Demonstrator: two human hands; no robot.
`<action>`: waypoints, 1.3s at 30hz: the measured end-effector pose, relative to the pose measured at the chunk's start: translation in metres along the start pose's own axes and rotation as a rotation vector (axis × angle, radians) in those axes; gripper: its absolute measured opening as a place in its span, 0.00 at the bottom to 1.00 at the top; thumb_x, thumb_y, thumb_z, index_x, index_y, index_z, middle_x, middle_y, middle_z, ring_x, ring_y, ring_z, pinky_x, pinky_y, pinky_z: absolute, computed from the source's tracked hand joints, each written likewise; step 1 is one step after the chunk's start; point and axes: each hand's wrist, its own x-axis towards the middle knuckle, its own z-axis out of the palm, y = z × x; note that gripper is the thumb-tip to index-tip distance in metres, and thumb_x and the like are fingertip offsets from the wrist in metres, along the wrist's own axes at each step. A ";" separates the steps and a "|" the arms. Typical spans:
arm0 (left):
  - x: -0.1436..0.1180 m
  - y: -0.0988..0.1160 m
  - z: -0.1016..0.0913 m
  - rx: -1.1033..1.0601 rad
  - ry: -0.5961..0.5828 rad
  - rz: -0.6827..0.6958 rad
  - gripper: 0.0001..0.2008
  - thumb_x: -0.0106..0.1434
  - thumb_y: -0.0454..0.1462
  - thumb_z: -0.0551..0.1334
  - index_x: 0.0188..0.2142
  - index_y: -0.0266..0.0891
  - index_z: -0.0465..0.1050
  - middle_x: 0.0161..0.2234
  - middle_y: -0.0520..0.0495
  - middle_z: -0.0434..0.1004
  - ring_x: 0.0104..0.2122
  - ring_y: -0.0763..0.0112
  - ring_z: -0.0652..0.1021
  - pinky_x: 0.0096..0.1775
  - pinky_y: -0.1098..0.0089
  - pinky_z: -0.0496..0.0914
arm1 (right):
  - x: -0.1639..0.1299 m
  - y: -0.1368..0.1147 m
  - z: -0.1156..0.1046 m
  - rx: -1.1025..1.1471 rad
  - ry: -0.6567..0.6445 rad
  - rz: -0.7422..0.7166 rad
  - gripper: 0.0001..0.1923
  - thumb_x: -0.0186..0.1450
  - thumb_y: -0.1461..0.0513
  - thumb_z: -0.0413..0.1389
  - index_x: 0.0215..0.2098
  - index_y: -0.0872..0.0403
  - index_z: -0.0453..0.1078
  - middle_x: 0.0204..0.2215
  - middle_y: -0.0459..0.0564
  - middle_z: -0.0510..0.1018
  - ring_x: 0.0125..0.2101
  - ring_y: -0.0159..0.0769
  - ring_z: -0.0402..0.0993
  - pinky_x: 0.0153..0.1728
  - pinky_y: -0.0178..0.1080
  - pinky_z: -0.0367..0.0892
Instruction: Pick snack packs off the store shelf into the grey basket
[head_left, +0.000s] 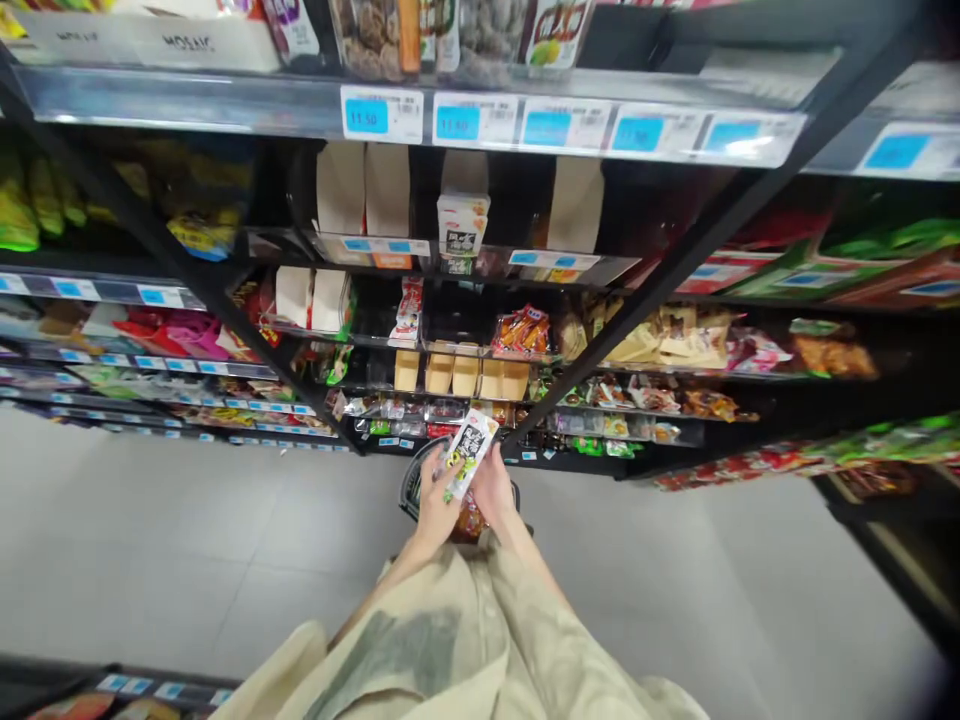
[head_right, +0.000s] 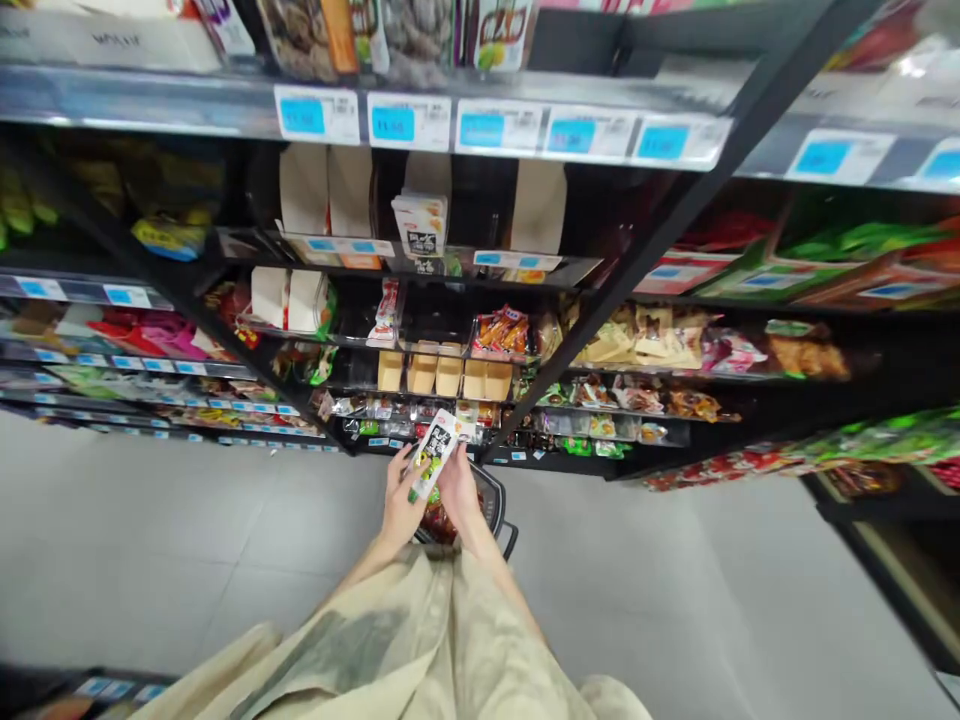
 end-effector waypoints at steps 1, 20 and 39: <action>0.002 0.000 -0.002 -0.035 0.011 -0.022 0.17 0.69 0.33 0.61 0.55 0.42 0.78 0.66 0.37 0.62 0.62 0.56 0.70 0.62 0.54 0.67 | 0.000 0.001 0.001 -0.019 -0.014 -0.026 0.30 0.58 0.41 0.65 0.50 0.49 0.75 0.51 0.52 0.81 0.52 0.46 0.77 0.51 0.46 0.73; 0.018 -0.015 0.002 -0.100 -0.122 -0.039 0.19 0.76 0.39 0.53 0.59 0.45 0.77 0.58 0.43 0.77 0.59 0.62 0.75 0.62 0.57 0.69 | 0.021 -0.011 -0.028 -0.398 0.121 -0.149 0.20 0.60 0.47 0.66 0.40 0.52 0.76 0.41 0.50 0.80 0.43 0.39 0.76 0.39 0.36 0.72; 0.003 -0.053 -0.003 0.228 -0.339 0.485 0.18 0.69 0.29 0.55 0.40 0.48 0.83 0.58 0.48 0.77 0.54 0.61 0.80 0.50 0.66 0.80 | 0.071 -0.271 0.114 -0.537 -0.034 -1.036 0.18 0.64 0.51 0.66 0.36 0.59 0.82 0.39 0.59 0.85 0.41 0.48 0.85 0.50 0.51 0.80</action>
